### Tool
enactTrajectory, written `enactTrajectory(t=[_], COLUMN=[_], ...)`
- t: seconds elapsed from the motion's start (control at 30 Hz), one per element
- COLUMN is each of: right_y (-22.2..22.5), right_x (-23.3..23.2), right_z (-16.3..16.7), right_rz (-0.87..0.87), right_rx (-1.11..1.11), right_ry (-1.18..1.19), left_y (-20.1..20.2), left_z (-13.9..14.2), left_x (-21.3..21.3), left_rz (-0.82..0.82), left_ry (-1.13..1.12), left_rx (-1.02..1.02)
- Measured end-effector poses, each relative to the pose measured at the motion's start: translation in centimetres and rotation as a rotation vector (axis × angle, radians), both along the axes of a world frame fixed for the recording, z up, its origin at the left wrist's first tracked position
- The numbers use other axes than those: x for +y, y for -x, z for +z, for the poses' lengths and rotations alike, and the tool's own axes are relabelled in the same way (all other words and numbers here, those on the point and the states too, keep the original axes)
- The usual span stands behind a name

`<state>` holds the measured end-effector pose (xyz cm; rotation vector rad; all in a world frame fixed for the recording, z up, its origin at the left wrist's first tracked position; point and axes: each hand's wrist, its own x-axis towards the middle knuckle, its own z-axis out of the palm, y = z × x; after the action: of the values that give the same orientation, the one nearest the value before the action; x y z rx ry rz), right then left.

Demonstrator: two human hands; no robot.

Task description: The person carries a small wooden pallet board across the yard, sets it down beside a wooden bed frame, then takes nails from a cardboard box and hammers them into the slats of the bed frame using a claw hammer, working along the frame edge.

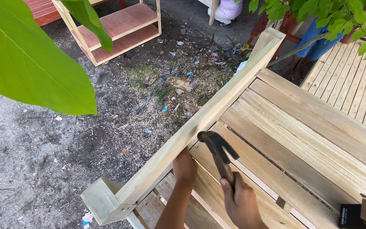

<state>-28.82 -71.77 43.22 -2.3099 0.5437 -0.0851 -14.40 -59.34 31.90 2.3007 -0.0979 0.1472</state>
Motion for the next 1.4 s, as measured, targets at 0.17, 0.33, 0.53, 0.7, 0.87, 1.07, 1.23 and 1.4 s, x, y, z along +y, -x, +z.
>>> enactTrajectory(t=[0.17,0.33,0.53,0.7,0.87,1.07,1.23,1.4], right_y=[-0.7,-0.7,-0.2,3.3,8.2,16.3,20.6,24.0], right_x=[0.4,-0.1,-1.8,-4.4,-6.8,-11.1,-13.7,-15.2], right_z=[-1.0,-1.9,-2.7,-1.7,-0.4,1.1,2.4,3.4], right_rz=[-0.006,0.006,-0.083,-0.327,-0.424,-0.588,-0.778,-0.93], right_rx=[0.114,0.064,-0.011,0.054,-0.139,-0.249,-0.467,-0.538], right_ry=[0.023,0.021,0.022,-0.41,-0.62,-0.477,-0.506,-0.499], left_y=[-0.2,-0.1,-0.1,2.1,3.5,2.0,10.3,18.5], left_z=[-0.9,-1.0,0.7,2.0,3.9,6.4,8.6,14.3], left_x=[0.0,-0.1,0.4,-0.4,-3.0,-3.3,-11.0,-22.6], left_rz=[-0.019,-0.032,-0.061,-0.094,0.022,-0.014,-0.514,-1.087], left_ry=[-0.052,-0.055,-0.091,-0.054,-0.326,-0.319,0.287,0.543], left_rx=[0.017,-0.004,-0.088,-0.161,-0.138,0.121,-0.26,-0.39])
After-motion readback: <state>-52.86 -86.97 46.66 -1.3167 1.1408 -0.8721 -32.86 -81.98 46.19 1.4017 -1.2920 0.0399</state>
